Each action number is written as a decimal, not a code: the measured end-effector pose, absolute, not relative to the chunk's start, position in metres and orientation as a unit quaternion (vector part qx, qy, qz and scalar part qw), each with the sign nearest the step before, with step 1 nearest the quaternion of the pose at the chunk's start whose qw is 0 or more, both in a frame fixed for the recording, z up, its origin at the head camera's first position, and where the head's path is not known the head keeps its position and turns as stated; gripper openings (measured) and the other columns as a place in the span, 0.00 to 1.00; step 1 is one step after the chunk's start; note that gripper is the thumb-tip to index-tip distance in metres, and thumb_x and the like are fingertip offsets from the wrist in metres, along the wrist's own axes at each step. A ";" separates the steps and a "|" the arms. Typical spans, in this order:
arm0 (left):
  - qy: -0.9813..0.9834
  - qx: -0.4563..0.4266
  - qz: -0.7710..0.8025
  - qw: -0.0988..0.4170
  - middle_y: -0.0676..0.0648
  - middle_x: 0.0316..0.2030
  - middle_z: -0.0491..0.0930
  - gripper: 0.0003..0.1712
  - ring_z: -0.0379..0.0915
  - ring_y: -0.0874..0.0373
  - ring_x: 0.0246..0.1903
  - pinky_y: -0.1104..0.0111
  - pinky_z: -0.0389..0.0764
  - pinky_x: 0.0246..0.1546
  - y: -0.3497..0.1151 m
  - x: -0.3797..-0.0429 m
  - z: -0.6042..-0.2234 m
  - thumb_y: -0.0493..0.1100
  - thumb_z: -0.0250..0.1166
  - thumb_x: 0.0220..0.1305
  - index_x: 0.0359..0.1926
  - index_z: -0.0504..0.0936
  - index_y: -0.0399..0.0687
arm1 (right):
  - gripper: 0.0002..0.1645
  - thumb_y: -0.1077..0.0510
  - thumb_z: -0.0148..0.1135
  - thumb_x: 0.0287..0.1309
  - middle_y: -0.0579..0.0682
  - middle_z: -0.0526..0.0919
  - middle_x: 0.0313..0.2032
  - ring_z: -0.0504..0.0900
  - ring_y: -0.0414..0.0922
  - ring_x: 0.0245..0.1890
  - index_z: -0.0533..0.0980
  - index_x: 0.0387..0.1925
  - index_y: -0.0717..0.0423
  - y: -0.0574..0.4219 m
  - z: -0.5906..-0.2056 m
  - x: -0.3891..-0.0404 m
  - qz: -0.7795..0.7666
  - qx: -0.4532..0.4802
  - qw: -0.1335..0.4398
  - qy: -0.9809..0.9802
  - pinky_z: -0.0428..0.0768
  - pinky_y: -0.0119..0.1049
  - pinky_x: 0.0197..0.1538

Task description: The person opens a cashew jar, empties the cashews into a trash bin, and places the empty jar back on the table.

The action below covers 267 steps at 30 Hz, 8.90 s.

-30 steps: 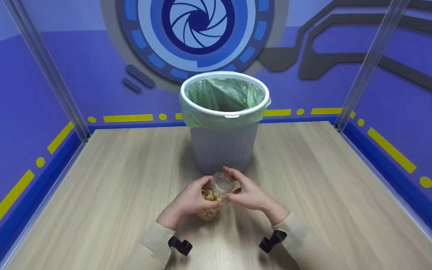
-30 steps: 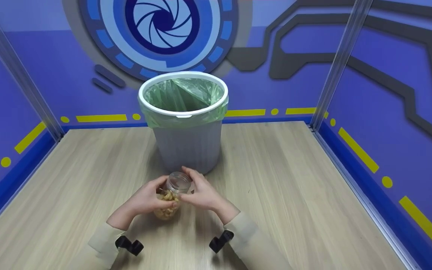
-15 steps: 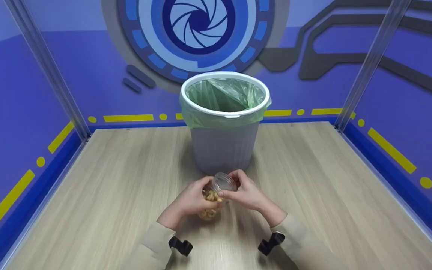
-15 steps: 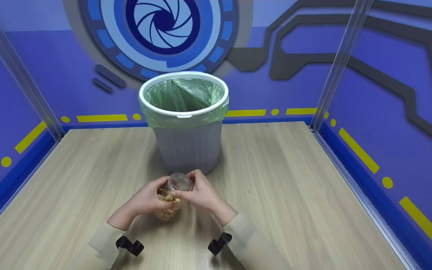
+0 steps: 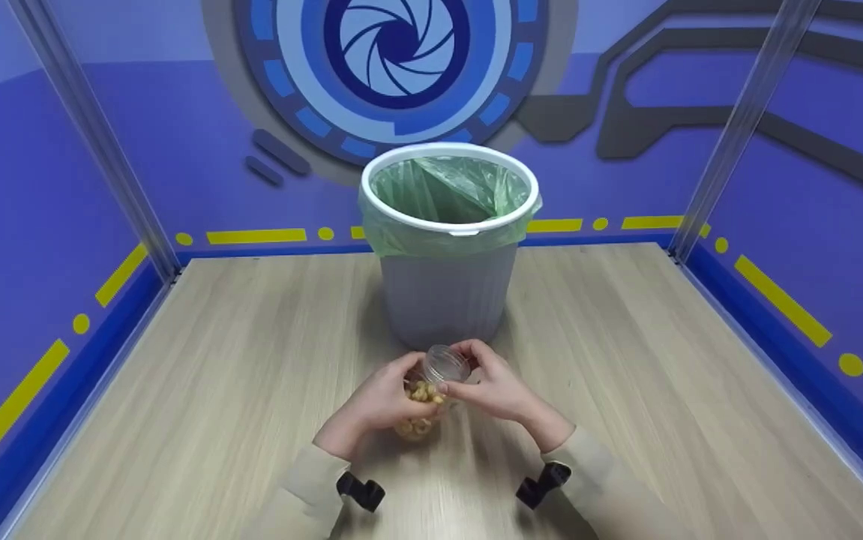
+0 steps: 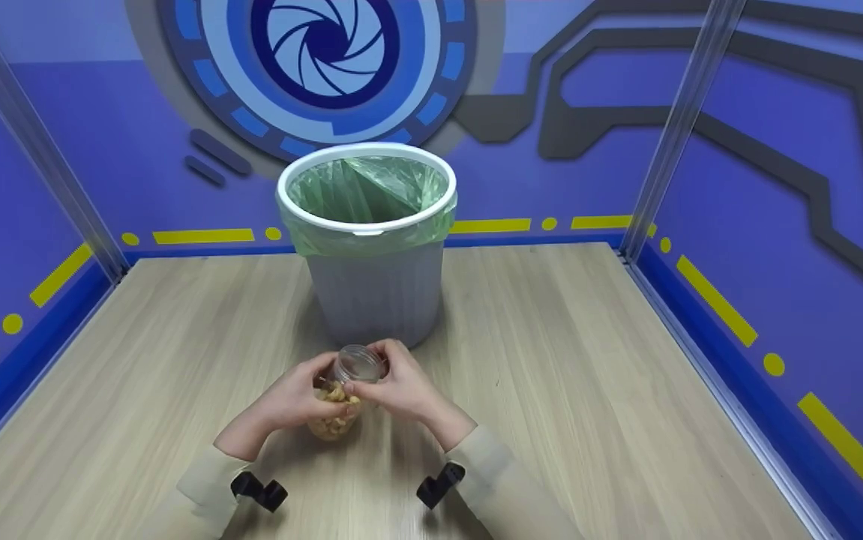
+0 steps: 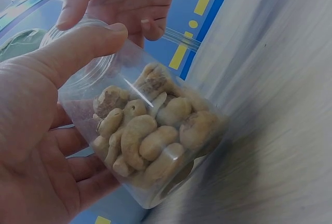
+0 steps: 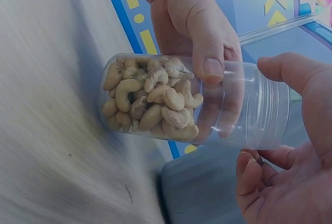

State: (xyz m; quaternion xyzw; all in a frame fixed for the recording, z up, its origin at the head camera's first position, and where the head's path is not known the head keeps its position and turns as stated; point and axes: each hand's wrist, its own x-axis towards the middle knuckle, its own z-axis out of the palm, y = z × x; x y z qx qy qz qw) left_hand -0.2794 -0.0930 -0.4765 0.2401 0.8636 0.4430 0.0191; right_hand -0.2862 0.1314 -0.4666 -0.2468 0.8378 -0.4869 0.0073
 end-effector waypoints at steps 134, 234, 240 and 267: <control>0.865 0.234 0.444 0.029 0.45 0.51 0.83 0.38 0.78 0.52 0.51 0.55 0.79 0.55 -0.096 -0.280 -0.477 0.51 0.82 0.50 0.61 0.77 0.47 | 0.42 0.64 0.73 0.53 0.72 0.74 0.61 0.75 0.62 0.57 0.67 0.69 0.69 0.293 -0.472 -0.355 -0.418 -0.132 0.042 0.898 0.78 0.37 0.50; 0.865 0.213 0.454 0.010 0.45 0.49 0.82 0.36 0.78 0.52 0.50 0.58 0.80 0.53 -0.109 -0.284 -0.465 0.49 0.82 0.50 0.60 0.78 0.50 | 0.46 0.62 0.74 0.55 0.73 0.72 0.66 0.71 0.69 0.67 0.64 0.71 0.70 0.330 -0.482 -0.355 -0.404 -0.110 0.109 0.901 0.69 0.63 0.70; 0.863 0.198 0.465 0.008 0.47 0.48 0.81 0.37 0.77 0.53 0.49 0.59 0.80 0.51 -0.111 -0.285 -0.459 0.47 0.82 0.50 0.61 0.78 0.50 | 0.38 0.54 0.63 0.69 0.71 0.71 0.68 0.74 0.65 0.66 0.63 0.73 0.66 0.326 -0.464 -0.355 -0.429 -0.097 0.068 0.896 0.79 0.50 0.63; 0.867 0.185 0.463 -0.015 0.46 0.47 0.82 0.39 0.77 0.52 0.47 0.58 0.82 0.50 -0.131 -0.293 -0.414 0.51 0.82 0.51 0.62 0.77 0.47 | 0.25 0.47 0.56 0.75 0.36 0.83 0.46 0.84 0.35 0.45 0.72 0.66 0.55 0.288 -0.375 -0.382 -0.646 -0.065 0.014 0.760 0.84 0.30 0.51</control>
